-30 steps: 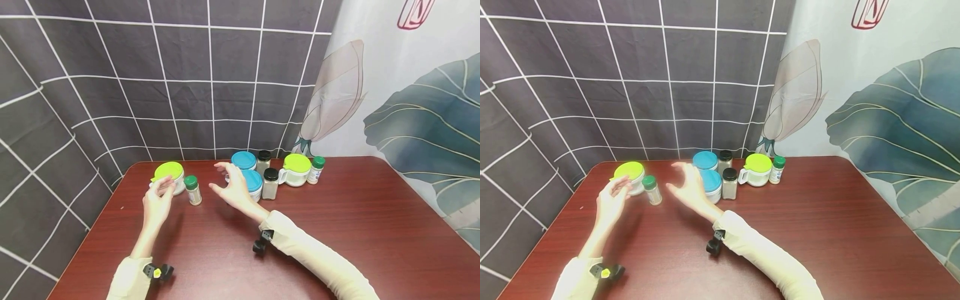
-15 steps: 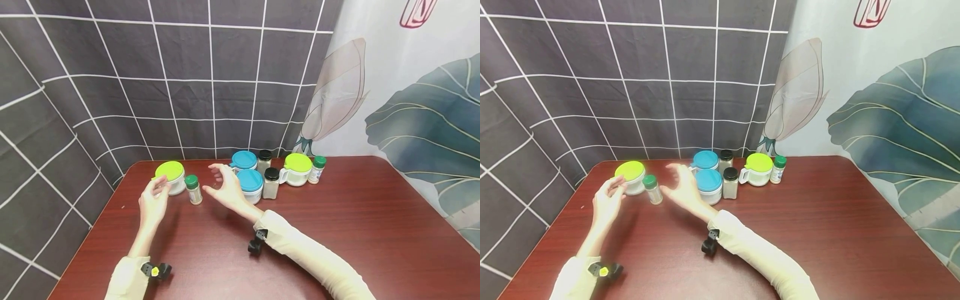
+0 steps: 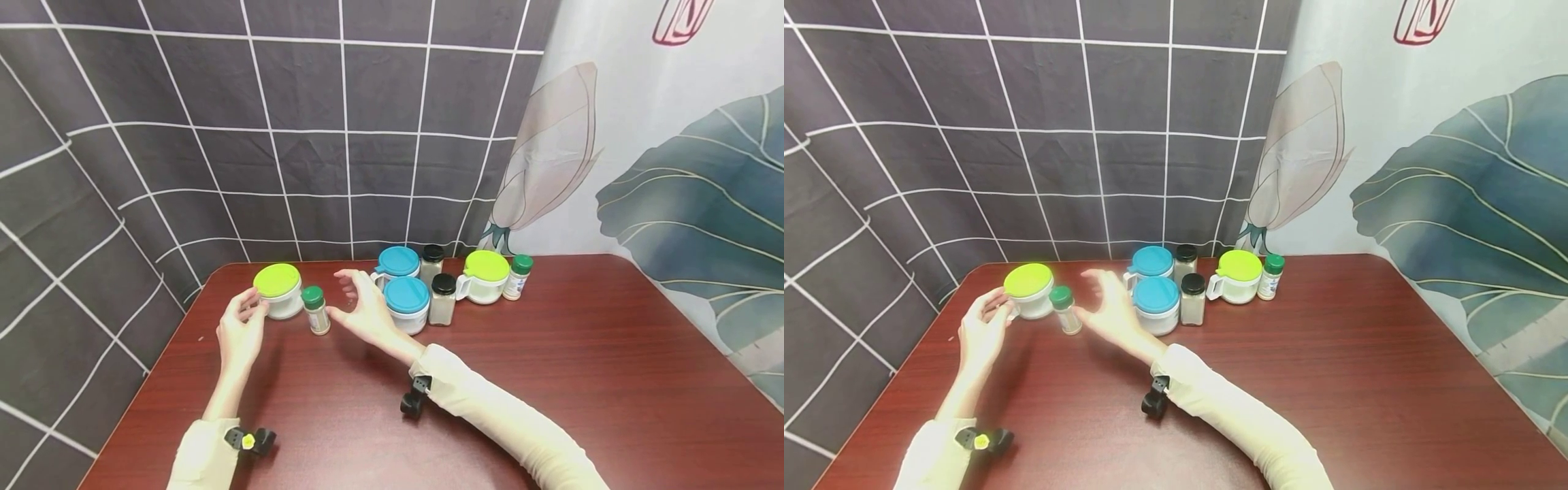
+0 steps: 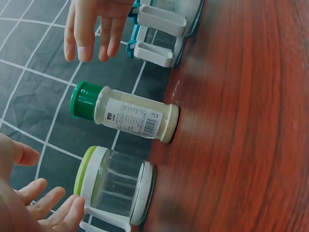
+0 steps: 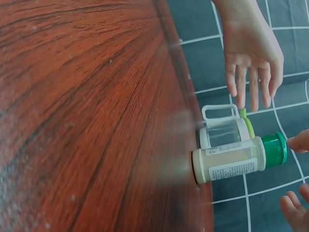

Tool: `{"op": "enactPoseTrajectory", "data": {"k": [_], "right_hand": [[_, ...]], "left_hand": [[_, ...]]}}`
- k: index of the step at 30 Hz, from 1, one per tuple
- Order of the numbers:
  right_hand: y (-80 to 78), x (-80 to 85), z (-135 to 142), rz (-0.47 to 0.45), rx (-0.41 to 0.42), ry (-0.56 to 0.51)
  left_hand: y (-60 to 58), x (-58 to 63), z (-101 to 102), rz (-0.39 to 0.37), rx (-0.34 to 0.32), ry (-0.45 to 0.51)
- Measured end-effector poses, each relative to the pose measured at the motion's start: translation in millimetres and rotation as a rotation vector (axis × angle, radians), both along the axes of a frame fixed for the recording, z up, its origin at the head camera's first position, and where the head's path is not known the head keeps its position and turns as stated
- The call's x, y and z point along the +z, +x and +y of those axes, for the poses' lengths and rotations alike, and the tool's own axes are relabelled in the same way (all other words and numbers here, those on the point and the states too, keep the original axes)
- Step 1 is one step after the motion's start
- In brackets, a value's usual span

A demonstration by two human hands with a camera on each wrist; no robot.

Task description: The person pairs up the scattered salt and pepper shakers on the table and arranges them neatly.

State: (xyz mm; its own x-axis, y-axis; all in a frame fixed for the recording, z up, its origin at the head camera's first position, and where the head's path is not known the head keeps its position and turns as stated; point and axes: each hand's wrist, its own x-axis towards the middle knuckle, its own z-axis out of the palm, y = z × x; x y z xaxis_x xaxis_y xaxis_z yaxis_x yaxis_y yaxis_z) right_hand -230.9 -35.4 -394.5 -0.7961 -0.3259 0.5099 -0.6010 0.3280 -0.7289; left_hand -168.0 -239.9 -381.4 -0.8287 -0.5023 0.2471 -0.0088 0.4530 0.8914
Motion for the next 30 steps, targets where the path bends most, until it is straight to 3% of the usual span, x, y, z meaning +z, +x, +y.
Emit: {"op": "enactPoseTrajectory", "data": {"k": [11, 22, 30], "right_hand": [[-1.2, -2.9, -7.1, -0.041, 0.004, 0.007], [-2.3, -7.3, -12.0, -0.053, -0.005, 0.019], [-4.9, -9.2, -14.3, -0.06, -0.004, 0.046]], "left_hand": [[-2.0, 0.0, -7.4, 0.04, 0.048, 0.037], [-5.7, -10.9, -16.7, 0.056, 0.1, 0.071], [-10.6, -13.3, -20.0, 0.018, 0.132, 0.085]]}}
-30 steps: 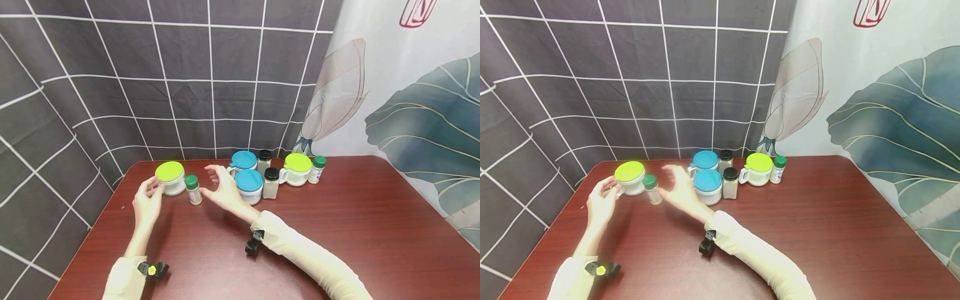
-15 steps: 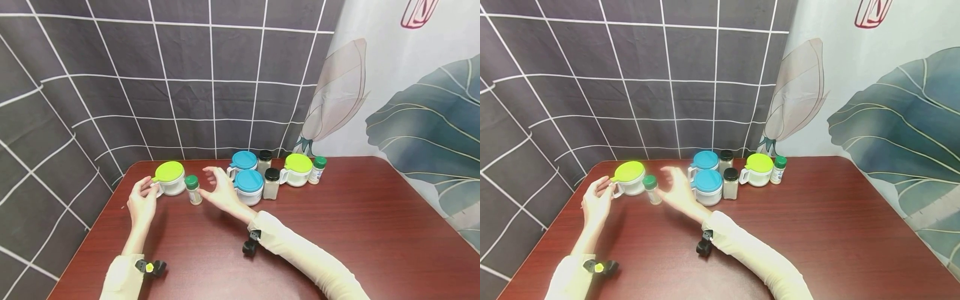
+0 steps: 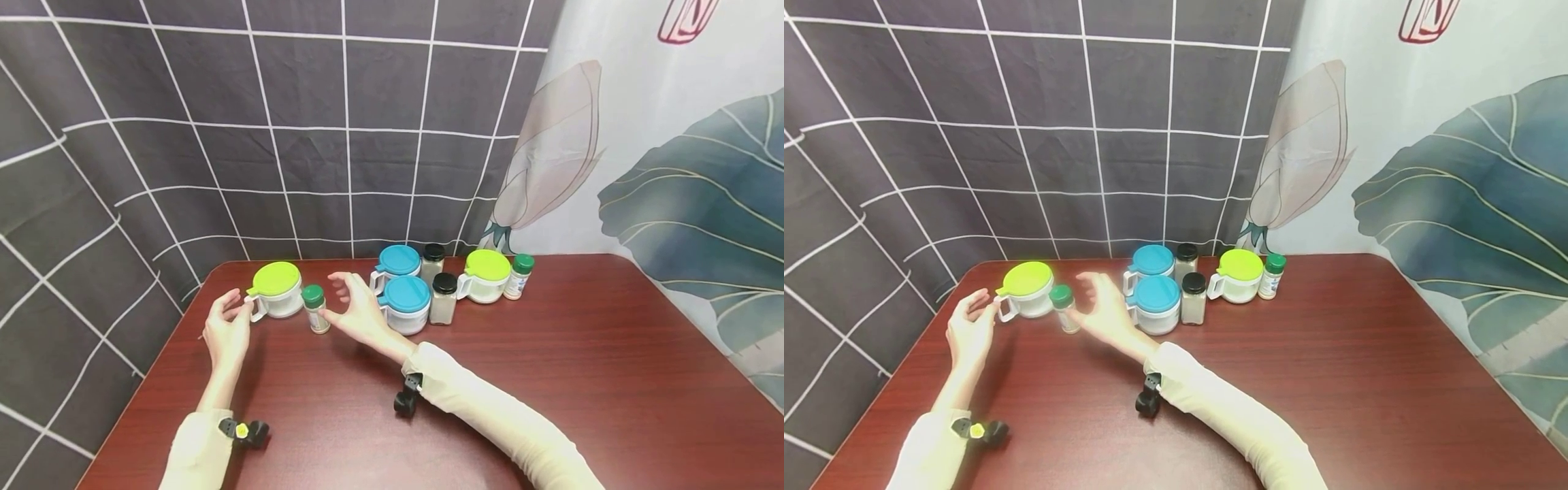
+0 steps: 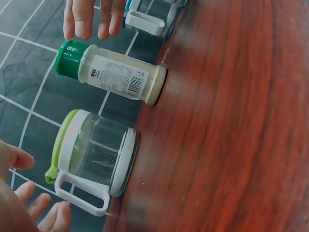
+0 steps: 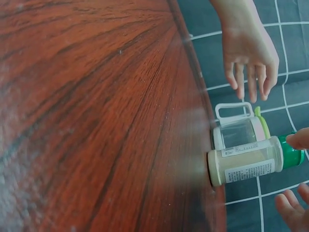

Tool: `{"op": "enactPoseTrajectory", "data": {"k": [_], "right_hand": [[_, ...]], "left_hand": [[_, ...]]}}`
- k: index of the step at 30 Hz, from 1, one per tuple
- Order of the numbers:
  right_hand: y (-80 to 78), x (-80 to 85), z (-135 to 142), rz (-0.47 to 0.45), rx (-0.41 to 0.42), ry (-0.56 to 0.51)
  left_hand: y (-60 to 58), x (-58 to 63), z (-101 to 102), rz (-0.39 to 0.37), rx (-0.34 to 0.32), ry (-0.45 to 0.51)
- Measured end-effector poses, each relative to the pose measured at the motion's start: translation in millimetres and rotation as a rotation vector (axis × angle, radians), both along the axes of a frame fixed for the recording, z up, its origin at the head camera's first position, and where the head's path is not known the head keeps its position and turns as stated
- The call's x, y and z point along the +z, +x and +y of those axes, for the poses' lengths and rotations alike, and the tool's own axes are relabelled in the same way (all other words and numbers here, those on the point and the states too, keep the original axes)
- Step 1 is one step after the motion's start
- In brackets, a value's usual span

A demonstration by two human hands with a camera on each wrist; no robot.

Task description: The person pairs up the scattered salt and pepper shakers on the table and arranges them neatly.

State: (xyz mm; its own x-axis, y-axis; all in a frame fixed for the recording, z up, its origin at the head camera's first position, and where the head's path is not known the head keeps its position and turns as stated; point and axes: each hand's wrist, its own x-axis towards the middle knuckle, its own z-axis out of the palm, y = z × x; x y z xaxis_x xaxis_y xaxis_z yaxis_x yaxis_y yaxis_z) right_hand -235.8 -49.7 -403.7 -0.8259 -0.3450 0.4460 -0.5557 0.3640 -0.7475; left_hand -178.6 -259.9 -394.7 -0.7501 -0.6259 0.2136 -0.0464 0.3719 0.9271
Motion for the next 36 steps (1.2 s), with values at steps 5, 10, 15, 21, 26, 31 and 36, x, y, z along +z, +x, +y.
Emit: {"op": "enactPoseTrajectory", "data": {"k": [5, 10, 15, 21, 26, 31, 36], "right_hand": [[-2.4, -0.6, -1.9, -0.02, 0.011, 0.01], [-1.6, -0.6, -5.7, -0.044, 0.021, -0.002], [-1.1, -0.4, -8.1, -0.072, 0.023, 0.002], [-1.8, -1.9, -12.1, -0.115, 0.037, 0.0], [-2.4, -3.5, -15.9, -0.112, 0.05, 0.007], [-3.4, -5.8, -19.0, -0.086, 0.049, 0.017], [-2.4, -6.7, -20.8, -0.069, 0.052, 0.0]], "left_hand": [[-3.6, -2.0, -2.3, -0.048, -0.021, 0.025], [-5.5, -3.5, -5.0, -0.109, -0.064, 0.058], [-7.9, -5.6, -7.7, -0.144, -0.101, 0.097], [-12.1, -10.6, -10.3, -0.133, -0.142, 0.126], [-14.7, -12.6, -12.7, -0.137, -0.151, 0.138], [-17.2, -12.9, -15.1, -0.148, -0.162, 0.127], [-18.2, -13.9, -15.3, -0.16, -0.17, 0.115]]}}
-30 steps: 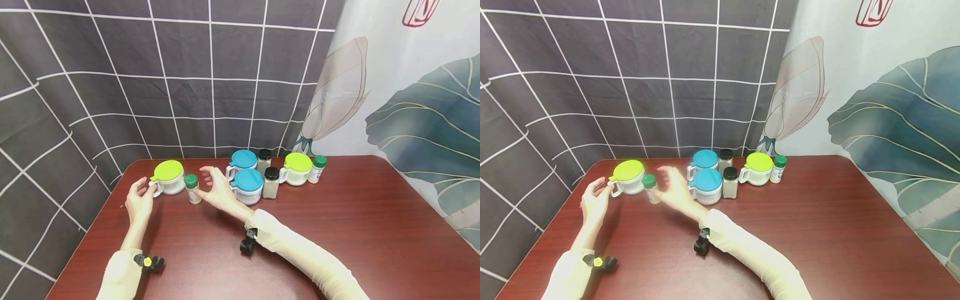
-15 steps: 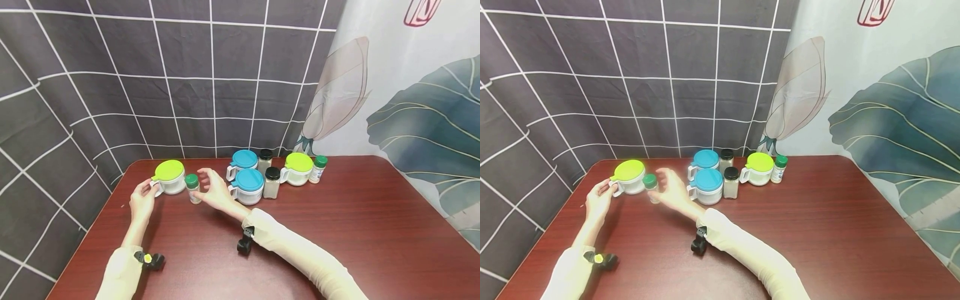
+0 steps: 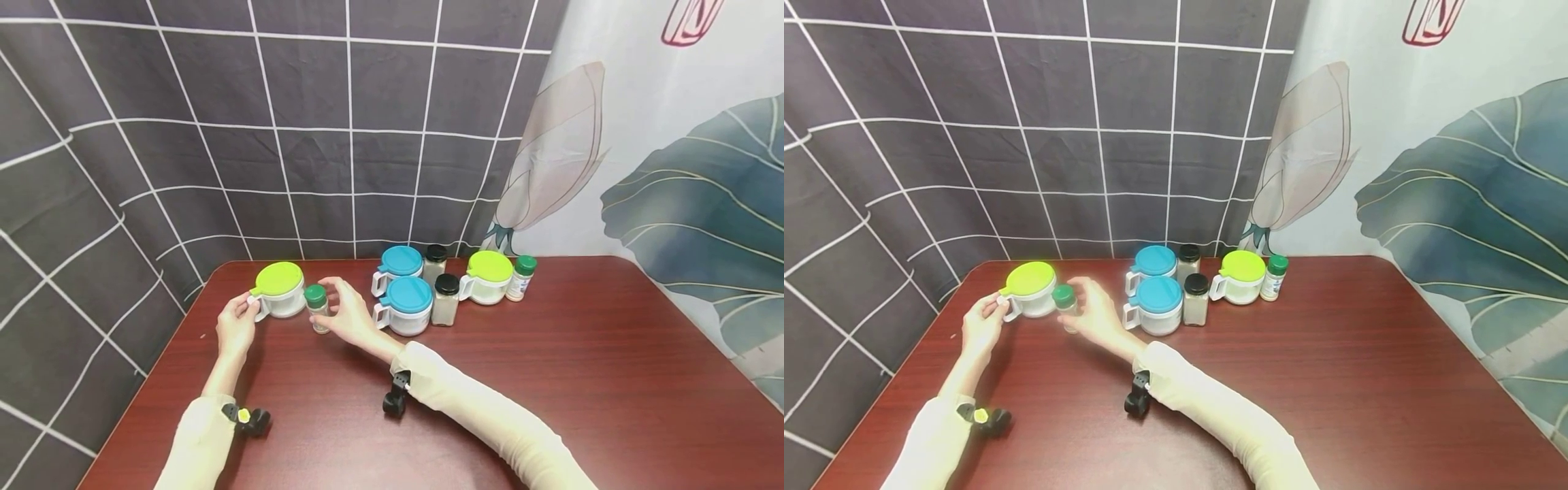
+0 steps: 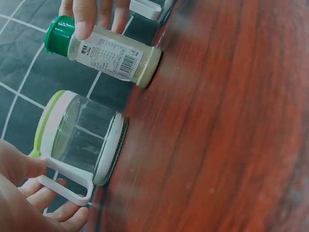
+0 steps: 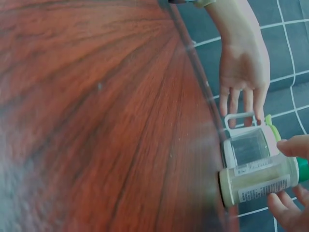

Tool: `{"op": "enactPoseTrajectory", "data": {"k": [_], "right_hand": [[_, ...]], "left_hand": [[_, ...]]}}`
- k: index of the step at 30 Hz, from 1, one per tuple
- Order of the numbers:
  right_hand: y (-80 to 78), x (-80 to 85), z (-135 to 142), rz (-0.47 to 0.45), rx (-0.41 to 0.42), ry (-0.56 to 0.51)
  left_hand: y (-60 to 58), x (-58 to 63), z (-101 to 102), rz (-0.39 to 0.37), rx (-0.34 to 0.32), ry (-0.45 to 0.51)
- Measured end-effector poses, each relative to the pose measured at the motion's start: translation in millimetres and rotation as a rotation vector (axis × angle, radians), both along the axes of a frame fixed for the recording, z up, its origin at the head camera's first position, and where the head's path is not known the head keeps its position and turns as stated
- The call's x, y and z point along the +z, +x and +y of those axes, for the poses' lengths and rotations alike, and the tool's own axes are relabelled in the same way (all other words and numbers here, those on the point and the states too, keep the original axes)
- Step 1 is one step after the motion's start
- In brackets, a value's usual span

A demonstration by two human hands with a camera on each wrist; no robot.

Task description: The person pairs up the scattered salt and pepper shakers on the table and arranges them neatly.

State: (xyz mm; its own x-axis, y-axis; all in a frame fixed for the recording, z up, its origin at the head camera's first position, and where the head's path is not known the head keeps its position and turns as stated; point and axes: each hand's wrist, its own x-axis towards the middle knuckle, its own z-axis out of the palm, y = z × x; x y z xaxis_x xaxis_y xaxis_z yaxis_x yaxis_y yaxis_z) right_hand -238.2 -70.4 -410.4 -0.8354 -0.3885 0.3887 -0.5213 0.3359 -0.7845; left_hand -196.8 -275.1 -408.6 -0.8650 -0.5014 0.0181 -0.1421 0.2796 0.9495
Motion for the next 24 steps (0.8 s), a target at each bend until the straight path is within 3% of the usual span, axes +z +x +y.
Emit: {"op": "enactPoseTrajectory", "data": {"k": [12, 24], "right_hand": [[2.1, -0.6, -2.1, -0.025, 0.001, 0.022], [2.9, -3.7, -0.3, -0.036, -0.004, 0.049]], "left_hand": [[3.0, -8.1, 3.1, 0.031, 0.001, -0.012], [8.3, -5.2, 5.5, 0.008, -0.021, -0.033]]}}
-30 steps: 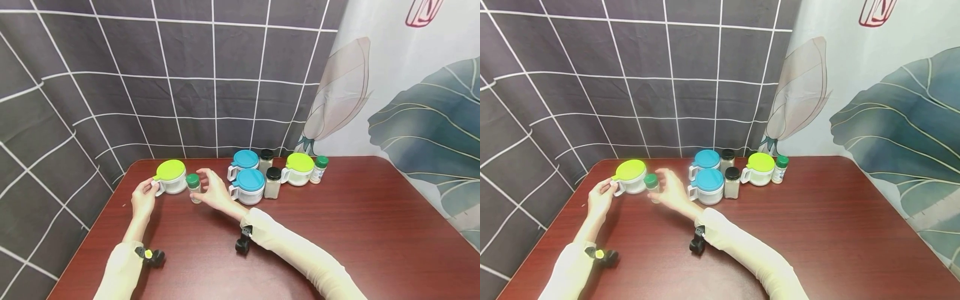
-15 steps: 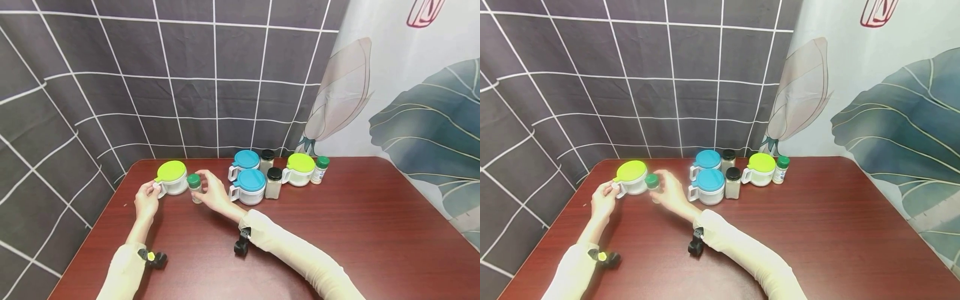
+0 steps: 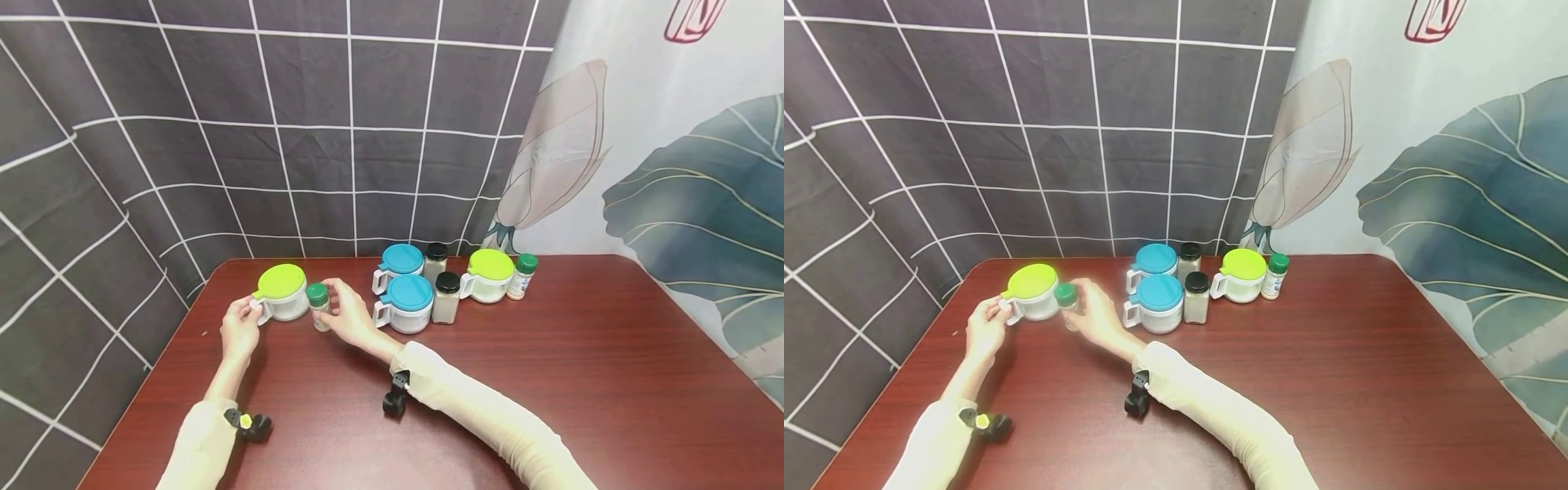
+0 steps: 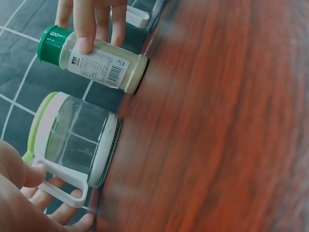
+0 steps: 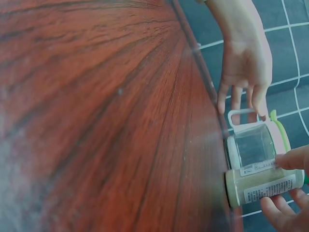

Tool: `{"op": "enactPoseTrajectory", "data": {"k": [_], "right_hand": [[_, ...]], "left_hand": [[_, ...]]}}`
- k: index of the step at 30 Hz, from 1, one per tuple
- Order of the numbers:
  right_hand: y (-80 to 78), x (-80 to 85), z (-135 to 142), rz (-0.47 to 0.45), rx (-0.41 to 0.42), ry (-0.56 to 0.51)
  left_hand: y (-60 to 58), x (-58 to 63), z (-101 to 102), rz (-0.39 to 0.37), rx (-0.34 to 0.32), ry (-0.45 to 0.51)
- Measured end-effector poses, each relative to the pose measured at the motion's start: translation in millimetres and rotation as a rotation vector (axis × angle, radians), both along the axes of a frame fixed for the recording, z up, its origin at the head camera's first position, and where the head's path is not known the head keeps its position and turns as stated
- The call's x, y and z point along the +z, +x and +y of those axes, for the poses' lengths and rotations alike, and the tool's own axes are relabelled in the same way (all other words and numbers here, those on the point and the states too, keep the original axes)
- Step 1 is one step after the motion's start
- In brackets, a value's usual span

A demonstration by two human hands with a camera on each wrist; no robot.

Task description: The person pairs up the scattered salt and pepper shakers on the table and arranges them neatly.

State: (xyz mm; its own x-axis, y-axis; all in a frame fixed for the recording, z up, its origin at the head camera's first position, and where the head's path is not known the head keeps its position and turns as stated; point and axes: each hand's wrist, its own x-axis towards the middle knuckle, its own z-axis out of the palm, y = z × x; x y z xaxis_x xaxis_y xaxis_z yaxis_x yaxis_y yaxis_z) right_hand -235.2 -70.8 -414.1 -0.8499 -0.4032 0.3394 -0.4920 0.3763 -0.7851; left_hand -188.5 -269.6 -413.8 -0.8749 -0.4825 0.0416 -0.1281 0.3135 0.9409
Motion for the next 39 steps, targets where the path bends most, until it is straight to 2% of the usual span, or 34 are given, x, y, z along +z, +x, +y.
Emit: {"op": "enactPoseTrajectory", "data": {"k": [9, 16, 27, 39], "right_hand": [[-0.1, -1.0, 2.5, -0.008, -0.006, 0.021], [-0.1, -3.1, 2.7, -0.003, -0.002, 0.022], [1.3, -4.8, 3.3, -0.037, -0.021, 0.007], [4.5, -6.2, 6.0, -0.021, -0.027, 0.017]], "left_hand": [[-3.1, -3.1, 2.0, -0.002, 0.073, -0.014], [-2.6, -6.1, 3.8, 0.007, 0.083, 0.029], [-0.6, -8.1, 3.6, 0.034, 0.071, 0.043], [-0.2, -7.0, 6.7, 0.045, 0.068, 0.034]]}}
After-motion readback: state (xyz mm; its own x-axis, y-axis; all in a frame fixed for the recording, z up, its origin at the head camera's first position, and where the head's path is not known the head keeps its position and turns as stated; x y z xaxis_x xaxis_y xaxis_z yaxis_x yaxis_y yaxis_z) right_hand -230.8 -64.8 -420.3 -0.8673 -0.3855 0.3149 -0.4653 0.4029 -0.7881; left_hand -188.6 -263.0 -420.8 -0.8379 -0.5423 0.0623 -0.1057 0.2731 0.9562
